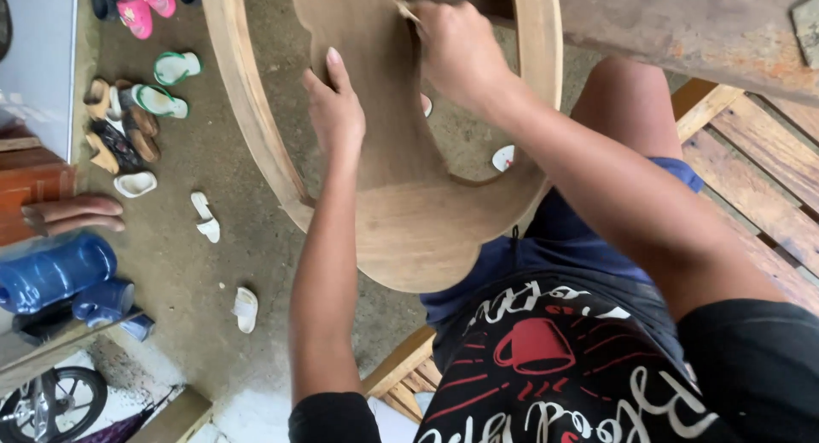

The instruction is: Sanding a curved wooden furniture component by hand using sandpaper to smooth the surface.

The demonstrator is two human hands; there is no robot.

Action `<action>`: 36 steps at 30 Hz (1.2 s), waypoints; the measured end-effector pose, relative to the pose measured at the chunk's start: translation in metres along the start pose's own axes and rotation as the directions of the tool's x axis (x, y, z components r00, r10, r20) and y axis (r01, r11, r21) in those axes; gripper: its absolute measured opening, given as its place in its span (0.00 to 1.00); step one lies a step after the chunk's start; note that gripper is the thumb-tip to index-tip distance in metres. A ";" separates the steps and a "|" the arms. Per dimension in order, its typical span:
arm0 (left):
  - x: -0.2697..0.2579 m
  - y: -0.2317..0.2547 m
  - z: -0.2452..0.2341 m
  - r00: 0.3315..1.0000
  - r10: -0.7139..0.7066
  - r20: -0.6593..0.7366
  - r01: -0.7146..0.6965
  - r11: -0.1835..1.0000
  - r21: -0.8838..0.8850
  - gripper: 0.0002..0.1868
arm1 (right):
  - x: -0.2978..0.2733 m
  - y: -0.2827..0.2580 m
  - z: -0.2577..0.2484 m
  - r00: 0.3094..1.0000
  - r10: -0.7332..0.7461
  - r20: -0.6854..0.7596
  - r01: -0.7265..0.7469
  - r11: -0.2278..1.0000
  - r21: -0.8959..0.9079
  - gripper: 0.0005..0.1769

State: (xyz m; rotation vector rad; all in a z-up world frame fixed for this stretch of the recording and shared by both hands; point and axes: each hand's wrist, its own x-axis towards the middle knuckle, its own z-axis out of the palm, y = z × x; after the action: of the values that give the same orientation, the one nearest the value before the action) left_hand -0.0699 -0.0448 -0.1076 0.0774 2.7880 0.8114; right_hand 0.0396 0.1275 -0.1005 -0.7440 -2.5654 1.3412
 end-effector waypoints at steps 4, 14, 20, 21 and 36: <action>-0.004 0.011 -0.002 0.998 -0.066 0.013 0.066 0.998 0.003 0.38 | 0.021 -0.003 0.000 0.990 -0.123 -0.070 0.122 0.992 -0.010 0.11; -0.007 0.021 -0.008 0.994 -0.098 0.049 0.099 0.995 -0.012 0.41 | 0.023 0.003 -0.007 0.974 -0.222 0.050 0.227 0.958 -0.174 0.08; -0.009 0.020 -0.007 0.998 -0.060 0.017 0.060 0.998 -0.016 0.43 | 0.018 0.002 -0.005 0.933 -0.359 -0.024 0.353 0.926 -0.132 0.16; -0.008 0.021 -0.008 0.997 -0.070 0.018 0.069 0.997 0.015 0.42 | 0.013 0.002 -0.008 0.966 -0.259 0.019 0.259 0.952 -0.161 0.09; -0.008 0.022 -0.008 0.998 -0.058 0.020 0.058 0.998 0.011 0.40 | 0.024 0.001 -0.016 0.929 -0.370 -0.018 0.368 0.927 -0.077 0.08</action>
State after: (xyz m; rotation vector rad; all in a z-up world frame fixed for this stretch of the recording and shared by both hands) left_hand -0.0647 -0.0318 -0.0876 0.0064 2.7621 0.7785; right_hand 0.0247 0.1517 -0.0935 -0.2644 -2.5700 1.1121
